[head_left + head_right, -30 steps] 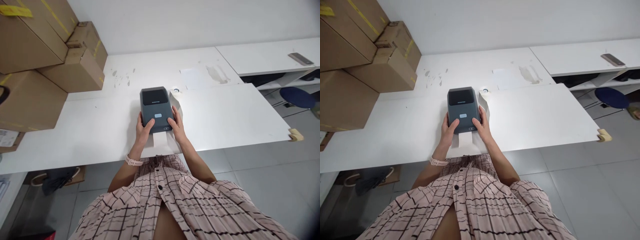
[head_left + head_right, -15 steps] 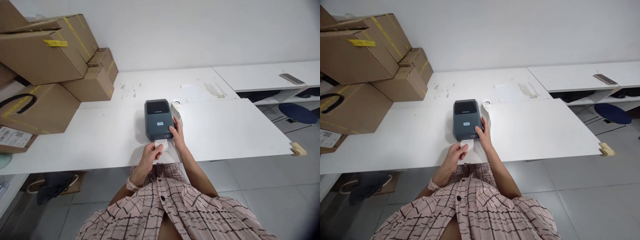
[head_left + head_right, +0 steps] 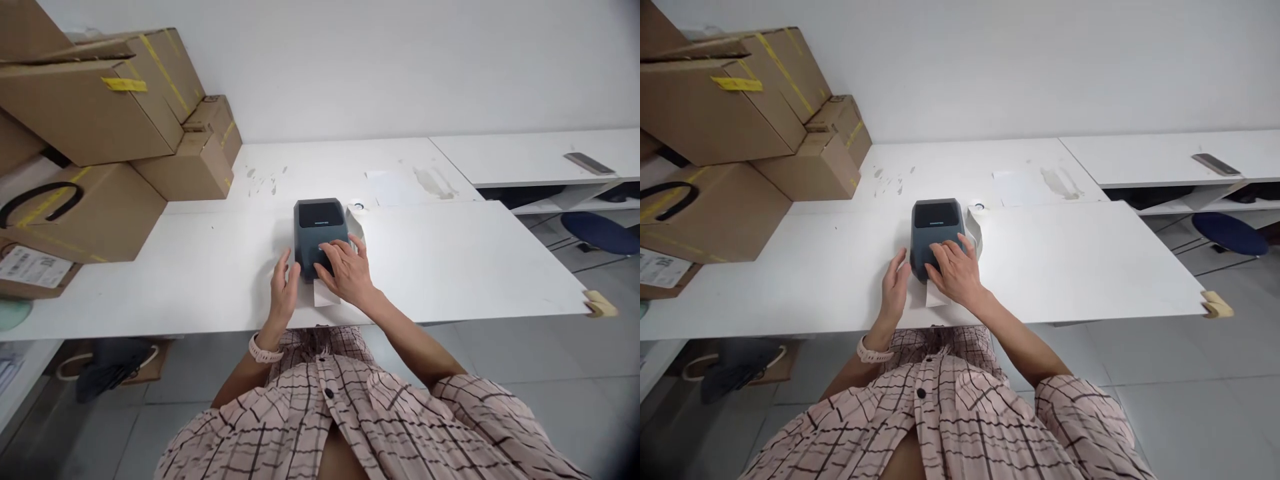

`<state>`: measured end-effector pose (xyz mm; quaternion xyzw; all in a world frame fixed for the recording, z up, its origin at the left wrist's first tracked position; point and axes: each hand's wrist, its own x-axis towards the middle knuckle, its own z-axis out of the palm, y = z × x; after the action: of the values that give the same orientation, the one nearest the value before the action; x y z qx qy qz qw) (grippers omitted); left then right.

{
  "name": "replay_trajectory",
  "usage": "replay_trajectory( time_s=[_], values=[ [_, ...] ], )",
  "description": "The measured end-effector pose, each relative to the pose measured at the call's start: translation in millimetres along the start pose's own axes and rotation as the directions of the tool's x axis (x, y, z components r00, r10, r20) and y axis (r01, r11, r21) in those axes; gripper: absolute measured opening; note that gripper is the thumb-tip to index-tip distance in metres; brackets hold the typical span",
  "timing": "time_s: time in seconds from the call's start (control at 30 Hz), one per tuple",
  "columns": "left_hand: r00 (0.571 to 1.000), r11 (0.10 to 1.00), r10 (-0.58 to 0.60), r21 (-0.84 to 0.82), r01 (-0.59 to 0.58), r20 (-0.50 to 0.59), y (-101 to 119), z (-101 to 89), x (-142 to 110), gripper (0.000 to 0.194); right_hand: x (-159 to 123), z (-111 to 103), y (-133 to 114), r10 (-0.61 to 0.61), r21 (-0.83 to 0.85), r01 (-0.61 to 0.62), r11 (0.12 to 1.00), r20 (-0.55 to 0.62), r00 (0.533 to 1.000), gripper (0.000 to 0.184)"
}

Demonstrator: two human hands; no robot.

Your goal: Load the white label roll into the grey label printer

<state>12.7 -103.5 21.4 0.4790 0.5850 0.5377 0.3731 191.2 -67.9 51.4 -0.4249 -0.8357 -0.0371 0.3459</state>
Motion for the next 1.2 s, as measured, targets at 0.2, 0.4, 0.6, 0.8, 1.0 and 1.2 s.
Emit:
replay_trajectory(
  time_s=[0.2,0.4,0.6,0.8,1.0,1.2],
  values=[
    [0.996,0.996,-0.046,-0.068,0.051,0.074,6.1,17.9,-8.0,0.072,-40.2,5.3,7.4,0.459,0.424,-0.396,0.814,-0.053,0.887,0.056],
    [0.990,0.979,0.144,-0.145,-0.142,0.005,36.2,10.0,25.5,0.060,-12.2,-12.1,22.1,0.550,0.726,-0.409,0.553,0.050,0.834,0.067],
    [0.999,0.998,0.047,0.036,-0.047,0.014,28.9,20.4,89.5,0.067,82.7,-6.2,70.4,0.419,0.613,-0.307,0.728,-0.045,0.907,0.080],
    [0.989,0.968,-0.125,0.229,0.106,0.072,1.2,34.9,93.6,0.073,151.9,25.5,117.0,0.334,0.379,-0.294,0.877,-0.044,0.941,0.090],
    [0.994,0.969,-0.103,0.229,0.092,0.040,-4.3,34.6,94.7,0.061,129.0,20.0,89.2,0.212,0.041,-0.209,0.977,-0.100,0.972,0.045],
    [0.995,0.965,-0.099,0.246,0.094,0.008,-5.6,34.4,96.8,0.061,105.6,42.3,65.6,-0.002,-0.129,0.110,0.986,0.641,0.768,0.031]
  ],
)
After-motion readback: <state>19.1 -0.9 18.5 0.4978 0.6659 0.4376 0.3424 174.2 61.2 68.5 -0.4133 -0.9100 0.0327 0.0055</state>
